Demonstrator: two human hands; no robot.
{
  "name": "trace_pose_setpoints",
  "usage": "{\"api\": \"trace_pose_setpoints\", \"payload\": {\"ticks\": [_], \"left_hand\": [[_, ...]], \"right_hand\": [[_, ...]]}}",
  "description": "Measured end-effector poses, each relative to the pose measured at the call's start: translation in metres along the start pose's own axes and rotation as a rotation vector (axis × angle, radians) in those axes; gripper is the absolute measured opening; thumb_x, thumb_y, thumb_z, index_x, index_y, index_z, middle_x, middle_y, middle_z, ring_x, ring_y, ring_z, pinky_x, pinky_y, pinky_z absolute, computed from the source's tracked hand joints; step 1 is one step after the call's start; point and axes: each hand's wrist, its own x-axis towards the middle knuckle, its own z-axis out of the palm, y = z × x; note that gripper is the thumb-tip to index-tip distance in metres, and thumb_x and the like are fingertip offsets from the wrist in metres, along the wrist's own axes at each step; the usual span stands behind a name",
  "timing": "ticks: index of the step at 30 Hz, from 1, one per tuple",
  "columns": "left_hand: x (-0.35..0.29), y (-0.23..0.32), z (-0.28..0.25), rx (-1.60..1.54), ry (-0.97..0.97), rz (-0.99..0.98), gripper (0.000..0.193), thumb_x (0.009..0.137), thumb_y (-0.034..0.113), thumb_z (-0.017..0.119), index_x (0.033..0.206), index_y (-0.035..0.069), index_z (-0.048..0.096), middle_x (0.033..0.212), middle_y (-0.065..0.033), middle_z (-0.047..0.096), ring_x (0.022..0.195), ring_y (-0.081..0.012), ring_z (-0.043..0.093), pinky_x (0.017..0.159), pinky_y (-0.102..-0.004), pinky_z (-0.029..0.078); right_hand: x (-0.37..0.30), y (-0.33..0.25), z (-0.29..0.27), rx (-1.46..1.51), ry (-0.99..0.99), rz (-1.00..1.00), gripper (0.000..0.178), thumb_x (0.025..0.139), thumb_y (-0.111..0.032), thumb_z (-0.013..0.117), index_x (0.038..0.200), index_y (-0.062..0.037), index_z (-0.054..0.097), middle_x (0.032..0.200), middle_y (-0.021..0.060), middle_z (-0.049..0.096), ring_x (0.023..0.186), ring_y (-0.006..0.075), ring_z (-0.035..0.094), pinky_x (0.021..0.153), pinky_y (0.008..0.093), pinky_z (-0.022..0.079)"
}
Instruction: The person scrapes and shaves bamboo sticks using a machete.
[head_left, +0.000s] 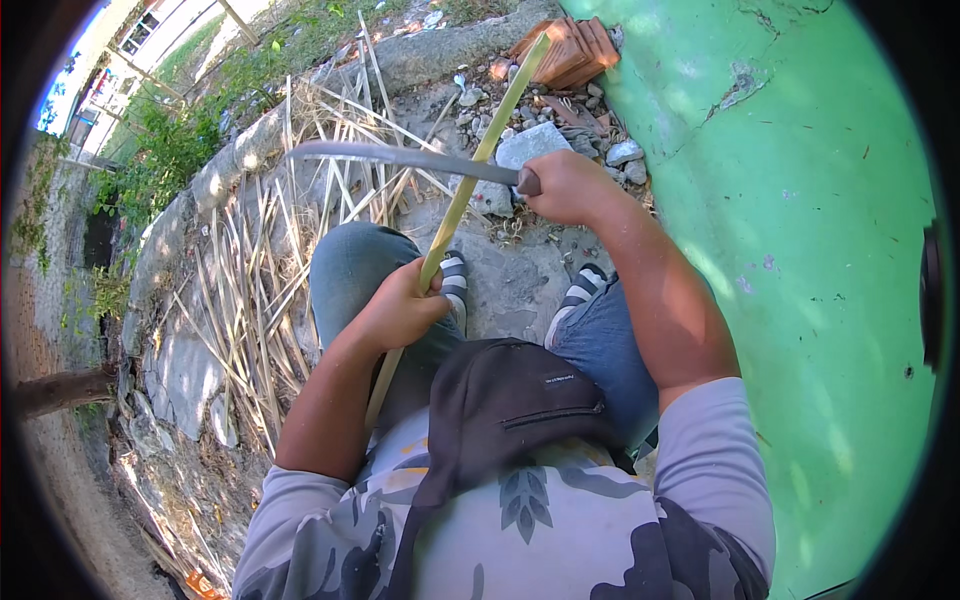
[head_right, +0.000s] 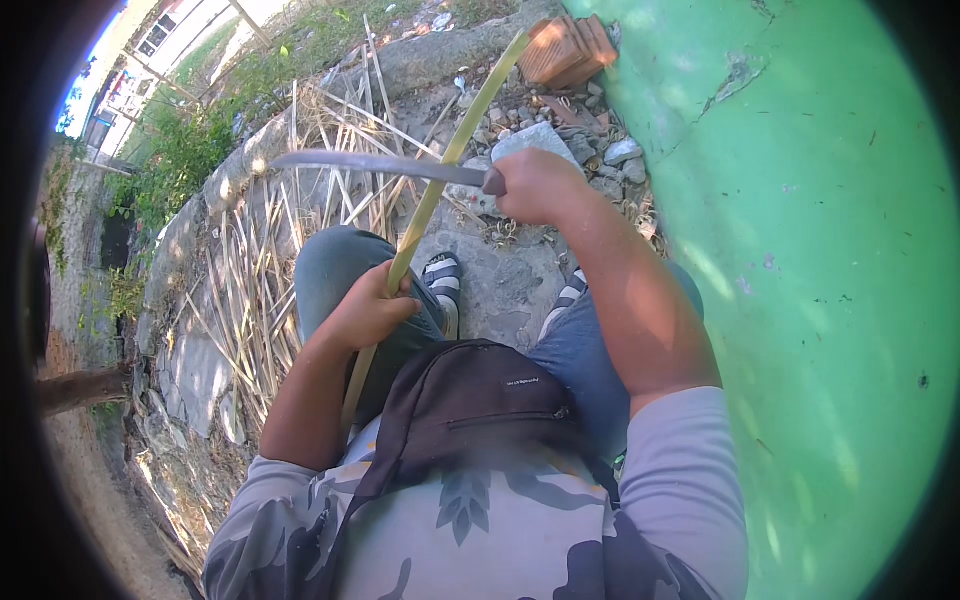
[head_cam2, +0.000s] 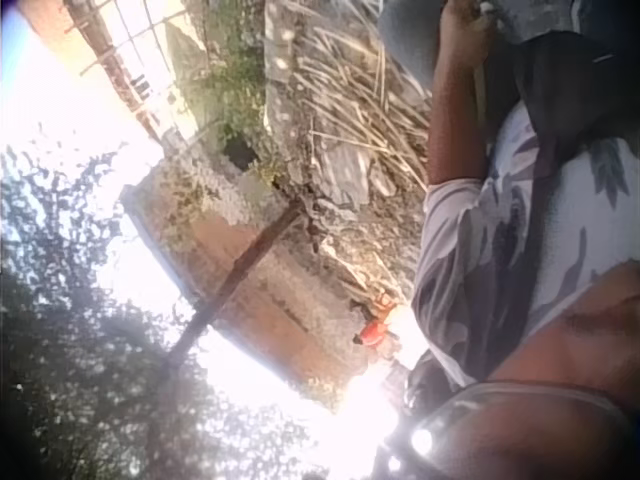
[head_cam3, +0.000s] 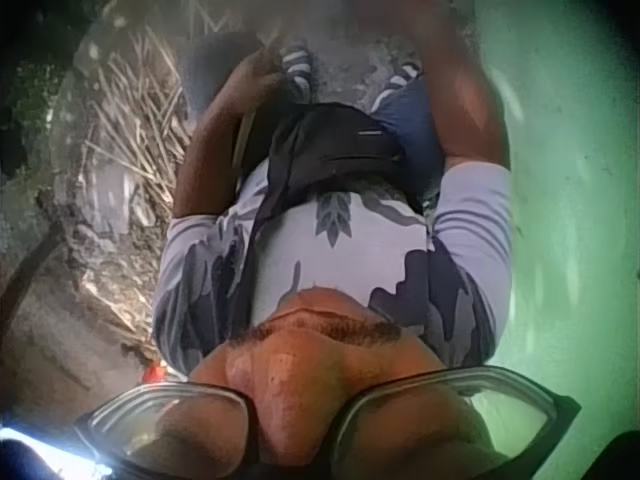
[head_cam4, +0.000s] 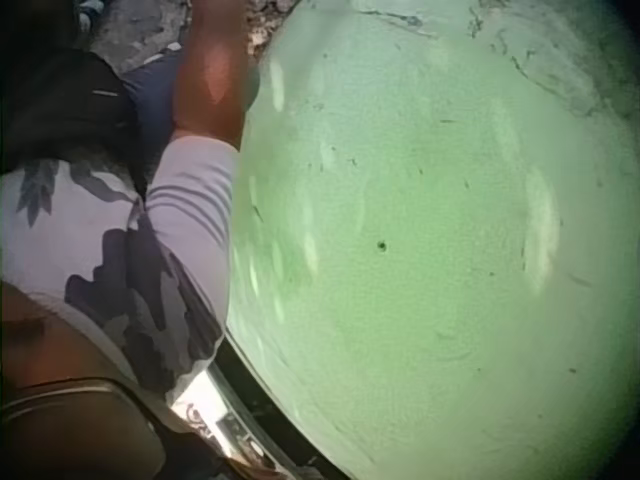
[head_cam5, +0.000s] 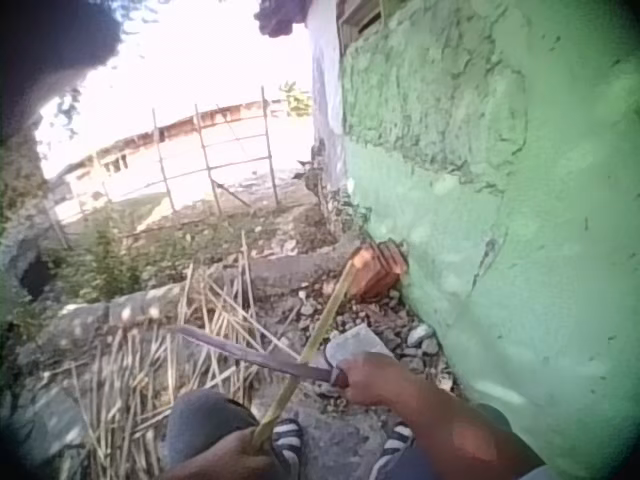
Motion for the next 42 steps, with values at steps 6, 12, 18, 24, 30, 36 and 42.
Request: {"api": "trace_pose_setpoints", "payload": {"ticks": [6,12,18,24,30,36,42], "left_hand": [[-0.006,0.007,-0.001,-0.05,-0.025,-0.019,0.026,0.081,0.007,0.07,0.089,0.01,0.045,0.074,0.0036,0.046,0.062,-0.0064,0.045,0.054,-0.0257,0.038],[-0.004,0.0,-0.006,-0.071,-0.071,-0.051,0.028,0.084,0.006,0.07,0.088,0.012,0.043,0.07,0.0045,0.046,0.057,-0.0053,0.045,0.05,-0.0247,0.036],[0.0,0.008,0.003,-0.034,-0.056,0.008,0.025,0.09,0.013,0.07,0.089,0.012,0.045,0.071,0.0047,0.046,0.058,-0.0048,0.044,0.05,-0.0239,0.035],[-0.006,0.006,0.002,-0.428,-0.031,-0.192,0.037,0.106,0.045,0.042,0.09,0.012,0.049,0.066,0.0063,0.037,0.053,-0.0058,0.032,0.047,-0.0247,0.027],[-0.013,0.007,-0.002,-0.427,0.004,-0.109,0.043,0.105,0.05,0.034,0.087,0.013,0.048,0.065,0.0051,0.036,0.052,-0.0074,0.029,0.047,-0.0252,0.025],[-0.012,0.006,-0.001,-0.41,0.016,-0.069,0.048,0.106,0.052,0.031,0.083,0.014,0.048,0.063,0.0047,0.037,0.05,-0.008,0.03,0.046,-0.0249,0.026],[-0.005,0.004,0.005,-0.477,0.14,-0.155,0.046,0.107,0.049,0.035,0.08,0.014,0.049,0.058,0.005,0.038,0.048,-0.0077,0.033,0.044,-0.0243,0.025]], "right_hand": [[-0.002,-0.014,-0.014,-0.095,-0.066,0.013,0.016,0.077,-0.018,0.069,0.093,-0.0134,0.072,0.09,0.0125,0.072,0.088,0.0338,0.069,0.08,0.0433,0.054],[0.0,0.03,-0.025,0.086,0.176,0.298,0.02,0.078,-0.02,0.069,0.097,-0.0156,0.074,0.1,0.0096,0.074,0.098,0.0294,0.07,0.089,0.0405,0.054],[-0.02,0.02,-0.042,-0.117,0.2,0.109,0.019,0.078,-0.029,0.075,0.088,-0.0123,0.071,0.086,0.0131,0.072,0.086,0.033,0.07,0.077,0.0452,0.055],[-0.025,0.004,-0.053,-0.192,0.143,0.129,0.018,0.079,-0.027,0.072,0.092,-0.0145,0.072,0.09,0.0107,0.074,0.089,0.0313,0.071,0.08,0.0454,0.056],[-0.025,0.008,-0.043,-0.112,0.368,-0.041,0.018,0.081,-0.029,0.069,0.082,-0.0109,0.066,0.074,0.0142,0.068,0.074,0.0365,0.068,0.068,0.049,0.053],[-0.023,0.005,-0.036,-0.093,0.453,-0.182,0.016,0.085,-0.026,0.066,0.082,-0.0109,0.065,0.073,0.0132,0.067,0.072,0.0374,0.067,0.066,0.0489,0.053],[-0.023,-0.009,-0.028,-0.108,0.359,-0.198,0.016,0.083,-0.025,0.068,0.082,-0.0108,0.062,0.074,0.0121,0.067,0.072,0.0374,0.067,0.066,0.0489,0.052]]}}
